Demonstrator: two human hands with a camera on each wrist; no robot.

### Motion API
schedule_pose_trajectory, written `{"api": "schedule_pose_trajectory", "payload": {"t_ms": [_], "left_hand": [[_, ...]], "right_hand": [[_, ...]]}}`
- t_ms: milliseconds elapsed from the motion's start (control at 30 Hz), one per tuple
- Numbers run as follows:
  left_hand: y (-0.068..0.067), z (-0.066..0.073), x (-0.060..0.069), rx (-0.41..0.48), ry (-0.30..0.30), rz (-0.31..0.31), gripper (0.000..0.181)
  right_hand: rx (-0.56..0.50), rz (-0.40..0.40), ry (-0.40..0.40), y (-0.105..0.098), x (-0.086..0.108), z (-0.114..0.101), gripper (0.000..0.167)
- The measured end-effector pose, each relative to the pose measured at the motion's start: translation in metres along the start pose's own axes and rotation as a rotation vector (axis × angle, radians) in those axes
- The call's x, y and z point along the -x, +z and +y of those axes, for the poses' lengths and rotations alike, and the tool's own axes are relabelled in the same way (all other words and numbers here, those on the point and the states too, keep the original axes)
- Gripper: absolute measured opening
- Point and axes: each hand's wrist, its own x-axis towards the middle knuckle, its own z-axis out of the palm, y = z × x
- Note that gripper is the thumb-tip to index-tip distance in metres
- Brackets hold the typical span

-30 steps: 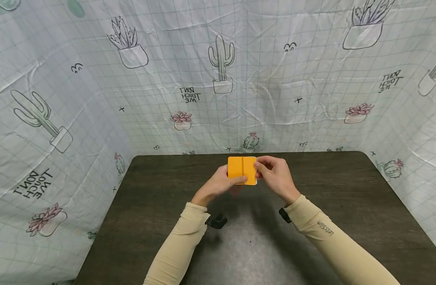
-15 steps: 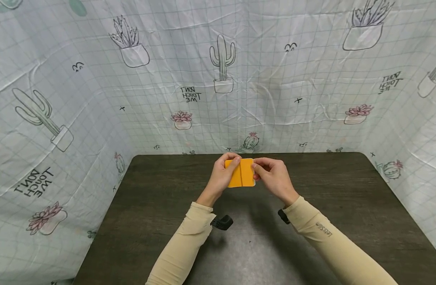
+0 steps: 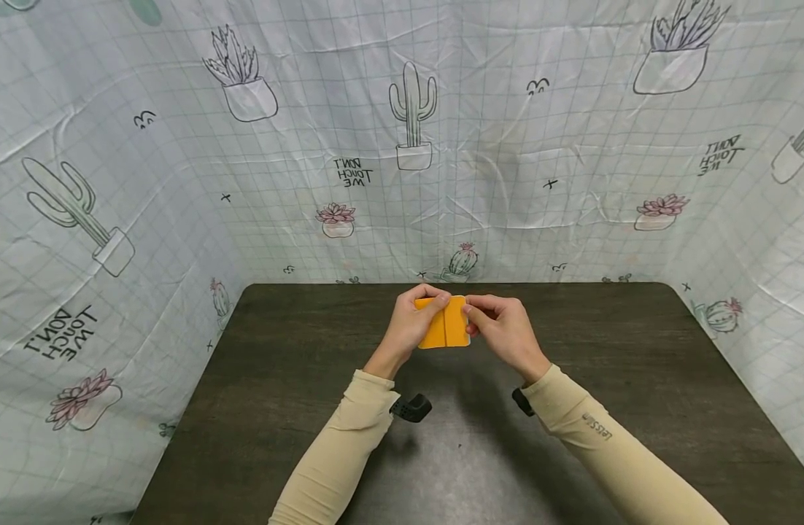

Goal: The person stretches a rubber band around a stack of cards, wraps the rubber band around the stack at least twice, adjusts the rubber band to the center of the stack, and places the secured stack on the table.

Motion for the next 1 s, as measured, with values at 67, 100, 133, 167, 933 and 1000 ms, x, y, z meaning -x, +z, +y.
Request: {"api": "schedule_pose_trajectory", "payload": {"t_ms": [67,100,133,167,933,1000], "left_hand": [[0.000,0.001,0.000,0.000,0.000,0.001,0.023],[0.000,0.002,0.000,-0.001,-0.002,0.004,0.024],[0.000,0.002,0.000,0.000,-0.006,0.007,0.024],[0.000,0.002,0.000,0.000,-0.009,0.008,0.024],[-0.016,-0.021,0.003,0.051,-0.015,0.161,0.020],[-0.017,-0.026,0.002,0.006,-0.015,0.176,0.015]], "right_hand": [[-0.004,-0.001,-0.003,0.000,0.000,0.001,0.025],[-0.007,0.001,-0.006,0.001,0.000,0.001,0.024],[-0.010,0.002,-0.007,0.001,-0.001,0.001,0.023],[-0.010,0.003,-0.009,0.001,-0.001,0.002,0.023],[-0.012,0.079,0.090,-0.009,-0.009,0.021,0.023],[0.012,0.064,0.125,-0.009,-0.010,0.030,0.022]]}}
